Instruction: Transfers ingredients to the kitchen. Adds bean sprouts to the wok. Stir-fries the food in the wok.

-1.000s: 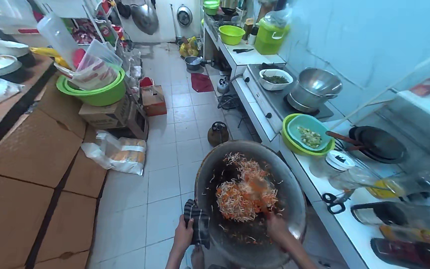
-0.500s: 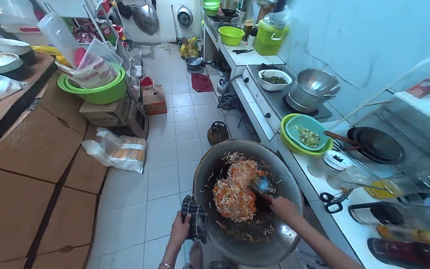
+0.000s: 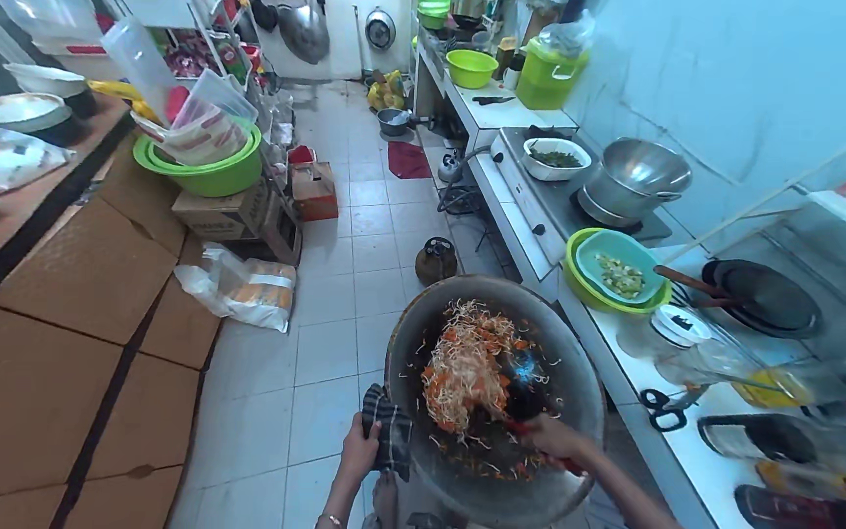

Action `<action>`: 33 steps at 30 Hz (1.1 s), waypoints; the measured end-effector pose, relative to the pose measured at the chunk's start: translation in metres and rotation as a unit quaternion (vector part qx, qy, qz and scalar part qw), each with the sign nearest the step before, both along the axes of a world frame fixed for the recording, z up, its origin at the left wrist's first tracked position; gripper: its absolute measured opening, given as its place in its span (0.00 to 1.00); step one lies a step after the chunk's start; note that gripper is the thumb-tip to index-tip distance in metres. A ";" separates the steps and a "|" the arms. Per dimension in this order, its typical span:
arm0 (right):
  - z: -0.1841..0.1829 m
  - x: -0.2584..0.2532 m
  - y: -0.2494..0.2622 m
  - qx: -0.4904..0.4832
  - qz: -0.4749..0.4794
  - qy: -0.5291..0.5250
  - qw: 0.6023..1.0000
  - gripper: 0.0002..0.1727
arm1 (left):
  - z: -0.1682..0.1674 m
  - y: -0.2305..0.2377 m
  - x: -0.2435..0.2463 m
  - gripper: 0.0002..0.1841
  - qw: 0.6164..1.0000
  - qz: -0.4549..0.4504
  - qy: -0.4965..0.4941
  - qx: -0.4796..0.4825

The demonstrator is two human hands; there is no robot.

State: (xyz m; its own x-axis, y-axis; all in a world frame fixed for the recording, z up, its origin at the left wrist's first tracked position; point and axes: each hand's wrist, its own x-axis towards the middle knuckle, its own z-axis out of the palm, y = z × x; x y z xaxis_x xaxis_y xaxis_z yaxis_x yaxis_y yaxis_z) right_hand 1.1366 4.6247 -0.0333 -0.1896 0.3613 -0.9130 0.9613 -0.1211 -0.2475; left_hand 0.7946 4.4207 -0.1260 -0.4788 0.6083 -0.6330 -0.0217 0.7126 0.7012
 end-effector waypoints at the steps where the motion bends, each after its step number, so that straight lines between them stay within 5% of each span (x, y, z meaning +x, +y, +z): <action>1: -0.021 -0.005 -0.006 0.020 -0.075 0.037 0.996 0.21 | 0.000 -0.001 0.000 0.24 1.000 0.002 -0.001 0.004; 3: -0.042 -0.004 -0.019 0.123 -0.125 0.067 0.982 0.20 | 0.003 -0.001 -0.001 0.24 1.000 0.004 -0.007 0.017; 9: 0.006 0.027 -0.101 0.380 -0.010 -0.008 0.925 0.32 | 0.001 -0.001 0.001 0.22 1.000 0.018 -0.004 0.018; 13: 0.036 0.038 -0.086 0.304 0.057 -0.103 0.946 0.30 | 0.000 0.000 0.001 0.23 1.000 0.008 0.004 0.005; 17: 0.077 0.041 -0.042 0.096 0.103 -0.161 0.977 0.20 | 0.001 0.003 0.004 0.23 1.000 0.011 0.013 -0.003; 21: 0.042 -0.008 -0.032 0.001 0.034 -0.034 0.999 0.23 | 0.006 0.006 0.007 0.23 0.999 0.020 0.027 -0.014; 26: -0.049 -0.068 -0.025 0.159 -0.177 0.021 0.971 0.22 | 0.010 0.006 0.005 0.22 0.999 0.021 0.027 -0.007; 33: -0.014 0.001 -0.084 0.428 -0.028 -0.018 0.903 0.34 | 0.008 0.007 0.005 0.20 0.998 0.047 0.029 0.004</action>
State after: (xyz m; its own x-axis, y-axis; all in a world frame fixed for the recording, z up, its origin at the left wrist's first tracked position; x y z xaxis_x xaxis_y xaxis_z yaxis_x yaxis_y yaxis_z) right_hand 1.1380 4.5404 -0.0470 -0.1244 0.9459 -0.2997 0.9688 0.0505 -0.2428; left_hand 0.7999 4.4275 -0.1176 -0.5697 0.5633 -0.5984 -0.0486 0.7038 0.7088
